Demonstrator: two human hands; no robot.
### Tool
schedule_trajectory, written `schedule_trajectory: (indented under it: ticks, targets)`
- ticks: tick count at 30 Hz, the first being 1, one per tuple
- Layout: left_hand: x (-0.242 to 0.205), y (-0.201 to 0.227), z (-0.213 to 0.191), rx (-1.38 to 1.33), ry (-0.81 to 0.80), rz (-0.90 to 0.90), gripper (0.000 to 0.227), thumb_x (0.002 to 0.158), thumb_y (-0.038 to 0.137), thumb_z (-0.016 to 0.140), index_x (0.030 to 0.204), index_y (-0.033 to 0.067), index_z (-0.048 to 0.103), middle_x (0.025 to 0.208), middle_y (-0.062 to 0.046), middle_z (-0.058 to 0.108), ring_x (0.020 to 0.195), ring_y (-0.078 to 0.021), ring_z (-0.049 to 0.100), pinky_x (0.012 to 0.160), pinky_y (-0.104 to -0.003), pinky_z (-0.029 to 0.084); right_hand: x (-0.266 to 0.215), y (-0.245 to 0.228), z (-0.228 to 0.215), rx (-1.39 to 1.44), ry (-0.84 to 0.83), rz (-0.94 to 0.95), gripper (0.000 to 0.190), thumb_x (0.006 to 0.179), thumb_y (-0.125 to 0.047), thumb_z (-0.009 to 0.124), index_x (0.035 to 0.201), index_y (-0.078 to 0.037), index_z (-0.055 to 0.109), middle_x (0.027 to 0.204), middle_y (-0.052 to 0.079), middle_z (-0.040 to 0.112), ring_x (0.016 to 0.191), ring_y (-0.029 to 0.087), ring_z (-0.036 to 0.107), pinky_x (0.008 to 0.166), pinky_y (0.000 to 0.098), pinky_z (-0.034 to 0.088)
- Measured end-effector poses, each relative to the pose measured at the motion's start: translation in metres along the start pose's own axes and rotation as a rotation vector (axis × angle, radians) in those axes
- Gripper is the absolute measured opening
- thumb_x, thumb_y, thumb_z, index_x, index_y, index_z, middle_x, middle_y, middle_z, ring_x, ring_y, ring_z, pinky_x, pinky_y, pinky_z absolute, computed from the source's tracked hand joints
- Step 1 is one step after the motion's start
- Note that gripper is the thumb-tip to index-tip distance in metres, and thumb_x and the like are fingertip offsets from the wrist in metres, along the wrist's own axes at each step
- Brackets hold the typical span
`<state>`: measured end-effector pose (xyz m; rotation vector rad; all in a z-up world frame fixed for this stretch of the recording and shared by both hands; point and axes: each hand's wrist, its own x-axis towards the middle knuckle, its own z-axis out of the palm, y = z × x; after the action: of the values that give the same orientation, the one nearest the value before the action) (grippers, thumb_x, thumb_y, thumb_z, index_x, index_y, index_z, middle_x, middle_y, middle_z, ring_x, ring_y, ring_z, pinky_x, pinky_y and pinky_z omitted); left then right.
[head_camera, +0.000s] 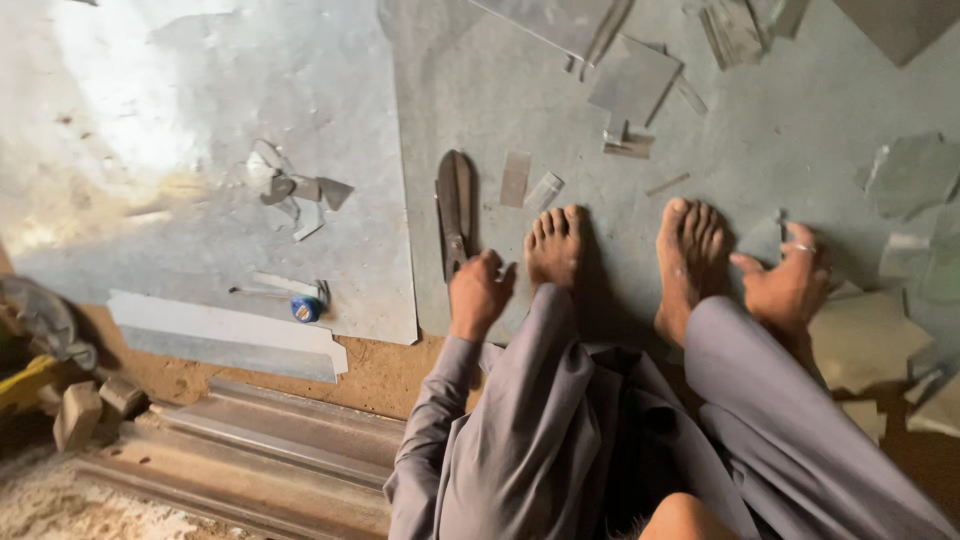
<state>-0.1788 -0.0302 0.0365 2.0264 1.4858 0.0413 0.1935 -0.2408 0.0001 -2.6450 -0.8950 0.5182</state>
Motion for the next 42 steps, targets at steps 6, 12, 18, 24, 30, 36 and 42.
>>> schedule_trajectory:
  ticks: [6, 12, 18, 24, 30, 36, 42]
  targets:
    - [0.019, 0.046, 0.0, -0.122, -0.089, 0.141, 0.026, 0.087, 0.029, 0.073, 0.084, 0.0038, 0.067, 0.079, -0.017, 0.07, 0.074, -0.0377, 0.068, 0.064, -0.048, 0.054, 0.011, 0.017, 0.001, -0.021, -0.019, -0.059, 0.07, 0.08, -0.037, 0.092, 0.132, -0.004, 0.059, 0.116, 0.019, 0.064, 0.111, 0.042, 0.059, 0.094, 0.0572, 0.045]
    - [0.063, 0.068, -0.013, -0.16, -0.156, 0.263, 0.026, 0.09, 0.027, 0.071, 0.083, 0.0023, 0.067, 0.08, -0.016, 0.072, 0.072, -0.0351, 0.069, 0.063, -0.044, 0.054, 0.008, 0.031, 0.005, -0.028, -0.053, -0.073, 0.062, 0.081, -0.039, 0.092, 0.12, -0.001, 0.063, 0.113, 0.02, 0.063, 0.109, 0.042, 0.059, 0.093, 0.0567, 0.045]
    - [0.103, 0.079, -0.016, -0.213, -0.211, 0.28, 0.034, 0.092, 0.033, 0.074, 0.102, 0.0009, 0.067, 0.095, -0.017, 0.075, 0.081, -0.0295, 0.075, 0.072, -0.038, 0.059, 0.012, 0.042, 0.009, -0.05, -0.049, -0.094, 0.056, 0.082, -0.042, 0.092, 0.108, 0.001, 0.067, 0.109, 0.02, 0.062, 0.107, 0.041, 0.06, 0.091, 0.0561, 0.046]
    - [0.156, 0.075, -0.03, -0.406, -0.162, 0.069, 0.099, 0.078, 0.044, 0.08, 0.153, 0.0025, 0.03, 0.138, -0.027, 0.055, 0.118, -0.0394, 0.065, 0.094, -0.046, 0.057, 0.018, 0.058, 0.02, -0.051, -0.044, -0.124, 0.05, 0.082, -0.039, 0.089, 0.104, 0.001, 0.068, 0.11, 0.019, 0.063, 0.1, 0.041, 0.061, 0.091, 0.0547, 0.048]
    - [0.231, 0.071, -0.044, -0.134, 0.296, 0.368, 0.094, 0.094, 0.046, 0.079, 0.16, 0.0036, 0.027, 0.163, -0.03, 0.034, 0.152, -0.0451, 0.037, 0.124, -0.051, 0.037, 0.024, 0.068, 0.027, -0.073, -0.028, -0.116, 0.049, 0.079, -0.039, 0.091, 0.099, -0.001, 0.067, 0.109, 0.019, 0.063, 0.099, 0.041, 0.062, 0.085, 0.0525, 0.05]
    - [0.29, 0.093, -0.013, 0.233, 0.15, 0.108, 0.1, 0.082, 0.066, 0.073, 0.155, 0.0148, 0.028, 0.163, -0.025, 0.023, 0.152, -0.0462, 0.022, 0.117, -0.068, 0.021, 0.023, 0.066, 0.026, -0.072, -0.033, -0.09, 0.055, 0.078, -0.045, 0.093, 0.098, -0.001, 0.067, 0.102, 0.017, 0.063, 0.095, 0.039, 0.062, 0.084, 0.0523, 0.05]
    - [0.312, 0.124, 0.031, 0.352, 0.069, 0.088, 0.09, 0.094, 0.081, 0.048, 0.162, 0.0283, 0.021, 0.168, -0.025, 0.012, 0.157, -0.0441, 0.012, 0.123, -0.069, 0.01, 0.024, 0.05, 0.017, -0.081, -0.04, -0.097, 0.058, 0.075, -0.045, 0.096, 0.09, 0.003, 0.066, 0.098, 0.018, 0.064, 0.092, 0.037, 0.062, 0.081, 0.0507, 0.05]
